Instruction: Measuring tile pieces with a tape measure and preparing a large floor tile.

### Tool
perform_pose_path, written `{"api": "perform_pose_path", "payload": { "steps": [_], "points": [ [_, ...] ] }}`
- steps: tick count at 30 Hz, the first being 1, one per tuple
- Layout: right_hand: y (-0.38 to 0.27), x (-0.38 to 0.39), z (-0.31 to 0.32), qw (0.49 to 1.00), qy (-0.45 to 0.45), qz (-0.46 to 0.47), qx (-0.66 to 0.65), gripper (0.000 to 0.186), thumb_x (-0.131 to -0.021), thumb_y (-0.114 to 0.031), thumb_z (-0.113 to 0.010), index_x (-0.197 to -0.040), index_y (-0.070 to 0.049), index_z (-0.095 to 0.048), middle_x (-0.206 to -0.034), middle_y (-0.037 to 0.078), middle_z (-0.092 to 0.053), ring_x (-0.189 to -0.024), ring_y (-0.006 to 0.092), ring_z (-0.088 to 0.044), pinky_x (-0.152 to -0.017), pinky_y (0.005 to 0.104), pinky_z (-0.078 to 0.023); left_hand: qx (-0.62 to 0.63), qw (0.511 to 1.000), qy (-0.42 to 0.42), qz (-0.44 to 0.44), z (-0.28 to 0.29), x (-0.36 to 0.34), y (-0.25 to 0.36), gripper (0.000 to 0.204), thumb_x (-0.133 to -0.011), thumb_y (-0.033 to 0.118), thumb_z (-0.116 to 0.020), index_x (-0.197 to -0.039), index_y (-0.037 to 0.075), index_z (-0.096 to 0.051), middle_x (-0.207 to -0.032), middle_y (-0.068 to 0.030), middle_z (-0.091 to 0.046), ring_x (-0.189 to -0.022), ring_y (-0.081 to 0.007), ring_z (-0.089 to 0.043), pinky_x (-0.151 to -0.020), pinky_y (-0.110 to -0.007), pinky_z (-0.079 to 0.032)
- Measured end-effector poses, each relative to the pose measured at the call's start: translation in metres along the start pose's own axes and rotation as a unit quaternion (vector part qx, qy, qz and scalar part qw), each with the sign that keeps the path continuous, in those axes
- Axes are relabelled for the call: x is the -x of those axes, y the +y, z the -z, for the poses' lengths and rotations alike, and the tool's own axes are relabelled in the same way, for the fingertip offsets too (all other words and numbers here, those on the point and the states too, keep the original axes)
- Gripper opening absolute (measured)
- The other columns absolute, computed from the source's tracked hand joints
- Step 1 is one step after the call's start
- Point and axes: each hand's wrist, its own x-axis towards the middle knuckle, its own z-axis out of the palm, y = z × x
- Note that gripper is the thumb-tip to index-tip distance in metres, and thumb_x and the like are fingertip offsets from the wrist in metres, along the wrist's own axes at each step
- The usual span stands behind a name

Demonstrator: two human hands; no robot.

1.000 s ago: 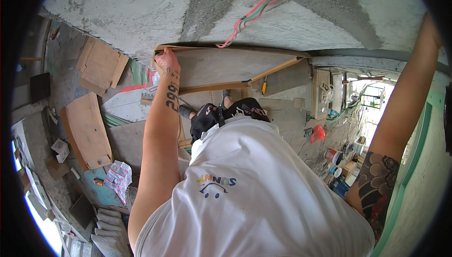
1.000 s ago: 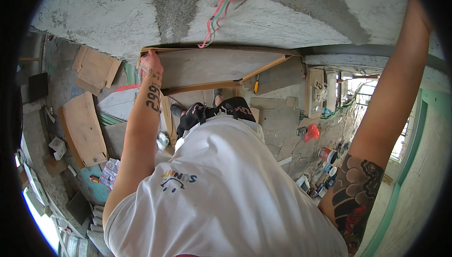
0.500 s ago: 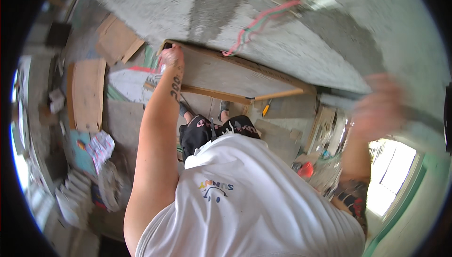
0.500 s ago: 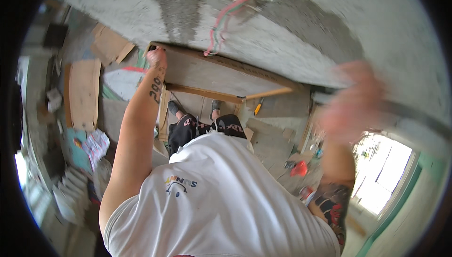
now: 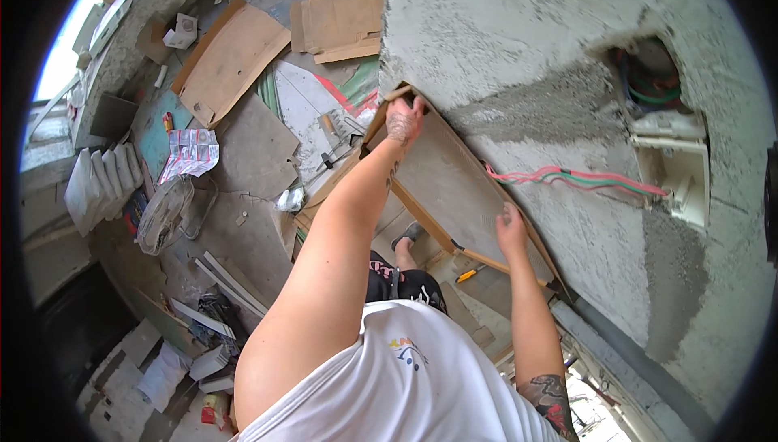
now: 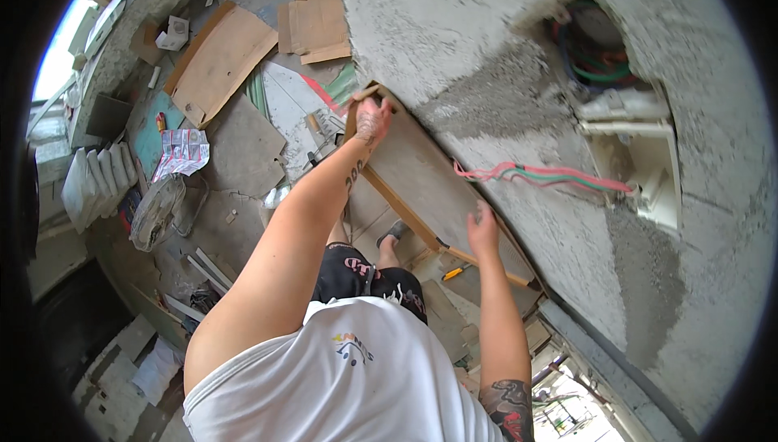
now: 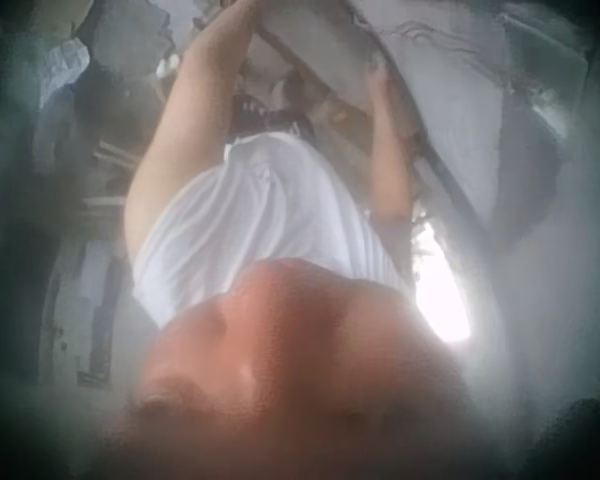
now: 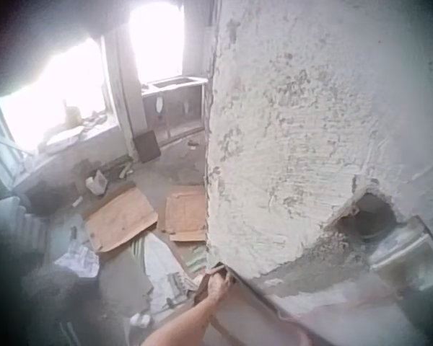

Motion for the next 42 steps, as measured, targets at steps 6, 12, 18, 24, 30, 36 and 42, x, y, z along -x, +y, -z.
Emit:
{"api": "perform_pose_path", "payload": {
  "steps": [6,12,18,24,30,36,42],
  "points": [
    [-0.021,-0.030,0.015,0.994,-0.106,-0.005,0.007,0.026,-0.085,-0.013,-0.053,-0.105,0.003,-0.060,-0.099,0.016,-0.065,-0.093,0.0233,-0.062,-0.082,0.0304,-0.046,0.050,0.999,-0.006,0.017,0.041,-0.008,0.000,0.053,-0.079,0.042,-0.058,-0.106,-0.003,-0.055,-0.100,-0.0267,-0.059,-0.097,-0.0400,-0.055,-0.086,-0.043,-0.045],
    [-0.014,-0.025,0.002,0.998,-0.048,0.025,-0.020,0.031,-0.084,-0.014,-0.051,-0.111,0.000,-0.059,-0.105,0.020,-0.062,-0.099,0.0296,-0.060,-0.086,0.0341,-0.045,0.113,0.988,0.060,0.091,0.018,0.006,-0.005,0.083,-0.072,0.055,-0.063,-0.122,-0.007,-0.042,-0.115,-0.0310,-0.051,-0.110,-0.0412,-0.048,-0.094,-0.041,-0.040],
    [-0.014,-0.022,0.003,0.999,-0.036,0.035,0.003,0.032,-0.083,-0.012,-0.050,-0.112,0.000,-0.058,-0.110,0.020,-0.060,-0.105,0.0314,-0.056,-0.091,0.0352,-0.043,0.076,0.996,-0.014,-0.052,0.033,-0.005,-0.018,0.094,-0.067,0.053,-0.068,-0.130,-0.005,-0.027,-0.126,-0.0303,-0.039,-0.114,-0.0436,-0.043,-0.097,-0.042,-0.037],
    [-0.004,-0.023,-0.003,0.999,-0.025,0.047,-0.004,0.030,-0.083,-0.014,-0.051,-0.108,-0.001,-0.059,-0.106,0.018,-0.061,-0.101,0.0297,-0.058,-0.088,0.0350,-0.044,0.052,0.997,-0.021,-0.059,0.025,0.001,-0.017,0.096,-0.066,0.050,-0.069,-0.132,-0.004,-0.024,-0.127,-0.0291,-0.039,-0.118,-0.0416,-0.041,-0.097,-0.041,-0.036],
    [-0.015,-0.019,-0.018,0.953,-0.029,-0.004,0.301,0.028,-0.079,-0.022,-0.053,-0.099,-0.002,-0.057,-0.091,0.019,-0.063,-0.083,0.0353,-0.062,-0.071,0.0453,-0.050,0.114,0.991,-0.062,-0.020,0.024,-0.007,-0.022,0.090,-0.066,0.048,-0.069,-0.128,-0.004,-0.028,-0.125,-0.0297,-0.040,-0.115,-0.0420,-0.042,-0.095,-0.042,-0.038],
    [-0.044,-0.028,-0.005,0.896,-0.119,-0.043,0.425,0.028,-0.079,-0.024,-0.053,-0.096,-0.002,-0.055,-0.085,0.021,-0.063,-0.078,0.0365,-0.063,-0.067,0.0470,-0.051,-0.012,0.984,-0.048,-0.171,0.051,-0.017,-0.028,0.104,-0.064,0.053,-0.070,-0.135,-0.005,-0.020,-0.133,-0.0293,-0.033,-0.122,-0.0396,-0.037,-0.101,-0.039,-0.034],
    [-0.028,-0.029,-0.006,0.901,-0.114,0.009,0.418,0.027,-0.079,-0.022,-0.053,-0.098,-0.002,-0.053,-0.080,0.021,-0.063,-0.072,0.0371,-0.063,-0.064,0.0470,-0.051,0.037,0.972,-0.120,-0.201,0.061,-0.041,-0.054,0.065,-0.065,0.020,-0.069,-0.124,0.006,-0.044,-0.115,-0.0183,-0.052,-0.105,-0.0337,-0.051,-0.088,-0.038,-0.043]
  ]
}}
